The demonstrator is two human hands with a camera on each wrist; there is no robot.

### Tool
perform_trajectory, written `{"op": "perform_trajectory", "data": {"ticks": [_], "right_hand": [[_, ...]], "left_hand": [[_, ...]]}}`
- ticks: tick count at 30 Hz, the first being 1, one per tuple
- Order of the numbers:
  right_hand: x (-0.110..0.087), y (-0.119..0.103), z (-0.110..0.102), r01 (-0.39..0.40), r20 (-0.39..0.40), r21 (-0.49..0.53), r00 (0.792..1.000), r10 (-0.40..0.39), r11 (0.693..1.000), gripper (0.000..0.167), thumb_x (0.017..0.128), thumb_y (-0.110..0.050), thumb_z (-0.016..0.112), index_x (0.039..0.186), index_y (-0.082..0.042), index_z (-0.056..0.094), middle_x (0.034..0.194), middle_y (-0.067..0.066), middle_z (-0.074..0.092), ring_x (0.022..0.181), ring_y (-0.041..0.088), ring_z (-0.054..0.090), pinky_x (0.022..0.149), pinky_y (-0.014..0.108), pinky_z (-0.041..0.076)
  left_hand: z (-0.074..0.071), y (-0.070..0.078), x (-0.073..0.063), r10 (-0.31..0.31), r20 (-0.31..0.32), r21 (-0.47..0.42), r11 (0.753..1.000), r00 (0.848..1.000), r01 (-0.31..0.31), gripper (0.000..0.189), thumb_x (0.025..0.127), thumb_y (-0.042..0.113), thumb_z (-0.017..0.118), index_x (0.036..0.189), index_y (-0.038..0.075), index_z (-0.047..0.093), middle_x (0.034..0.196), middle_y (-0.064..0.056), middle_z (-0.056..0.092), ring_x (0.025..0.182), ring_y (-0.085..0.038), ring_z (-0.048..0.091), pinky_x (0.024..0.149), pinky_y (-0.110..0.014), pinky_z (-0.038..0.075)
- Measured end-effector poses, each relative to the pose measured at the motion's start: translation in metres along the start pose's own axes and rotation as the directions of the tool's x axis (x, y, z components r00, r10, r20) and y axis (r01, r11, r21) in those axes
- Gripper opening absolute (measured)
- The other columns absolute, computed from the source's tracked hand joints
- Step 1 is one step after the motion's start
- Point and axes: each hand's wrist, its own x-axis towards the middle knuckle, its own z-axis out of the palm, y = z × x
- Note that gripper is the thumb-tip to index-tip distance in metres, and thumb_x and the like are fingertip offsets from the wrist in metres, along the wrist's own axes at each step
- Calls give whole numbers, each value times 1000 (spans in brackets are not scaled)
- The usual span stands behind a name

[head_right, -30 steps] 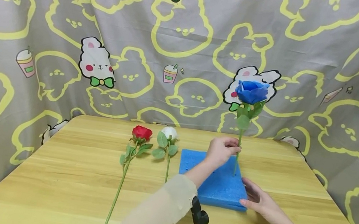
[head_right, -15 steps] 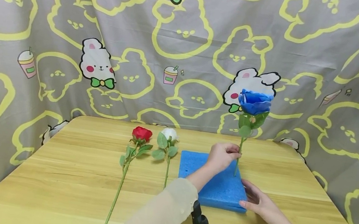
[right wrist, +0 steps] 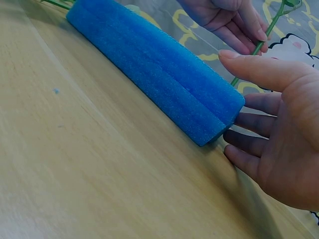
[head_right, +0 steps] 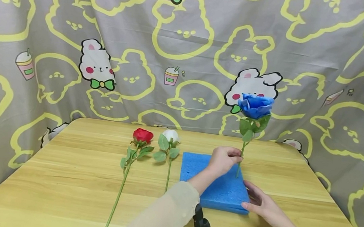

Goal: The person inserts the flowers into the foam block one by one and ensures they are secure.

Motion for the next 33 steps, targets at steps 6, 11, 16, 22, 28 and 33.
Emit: {"op": "perform_trajectory", "data": {"ticks": [6, 11, 16, 22, 28, 33], "right_hand": [[0, -1, 2, -5, 1, -6, 1000, 5, 1000, 62, 91, -3, 53, 138, 17, 17, 139, 40, 20, 110, -15, 38, 87, 10, 38], [1, -2, 2, -3, 4, -9, 1000, 3, 1000, 62, 91, -2, 52, 138, 17, 17, 139, 42, 18, 110, -16, 37, 87, 10, 38], [2, -2, 1, 0, -3, -20, 1000, 0, 1000, 61, 91, -2, 53, 138, 17, 18, 139, 42, 19, 110, -16, 37, 86, 11, 38], [2, -1, 1, 28, 5, -17, 1000, -28, 999, 61, 91, 0, 52, 138, 18, 18, 139, 38, 23, 111, -15, 37, 87, 10, 38], [1, 0, 1, 19, -5, -39, 1000, -19, 999, 60, 91, 0, 53, 138, 17, 20, 139, 37, 25, 110, -16, 37, 86, 10, 38], [0, -1, 0, 0, -4, -43, 1000, 0, 999, 61, 91, -2, 53, 138, 17, 19, 138, 42, 20, 109, -17, 36, 86, 10, 38]], "left_hand": [[3, -2, -1, -71, 6, 45, 996, 997, 71, 4, 82, 13, 71, 83, 12, 75, 75, 9, 69, 70, 2, 59, 58, -11, 44], [4, -3, -1, -113, 7, 40, 993, 994, 112, 4, 82, 15, 71, 83, 14, 75, 76, 10, 68, 72, 2, 59, 59, -13, 46], [3, -2, 1, -114, 13, 53, 992, 993, 113, 4, 81, 15, 72, 83, 14, 75, 77, 10, 68, 73, 1, 59, 60, -13, 46], [2, 0, 0, -152, 24, 38, 988, 988, 151, 4, 80, 17, 73, 83, 15, 75, 77, 10, 68, 74, -1, 59, 62, -16, 47], [0, 1, -1, -162, 25, 30, 987, 987, 161, 4, 79, 18, 74, 79, 14, 74, 73, 11, 65, 70, -2, 57, 59, -17, 45], [-1, 1, -2, -159, 35, 9, 987, 987, 159, 4, 80, 17, 74, 77, 14, 72, 70, 10, 62, 65, -3, 54, 57, -18, 44]]}}
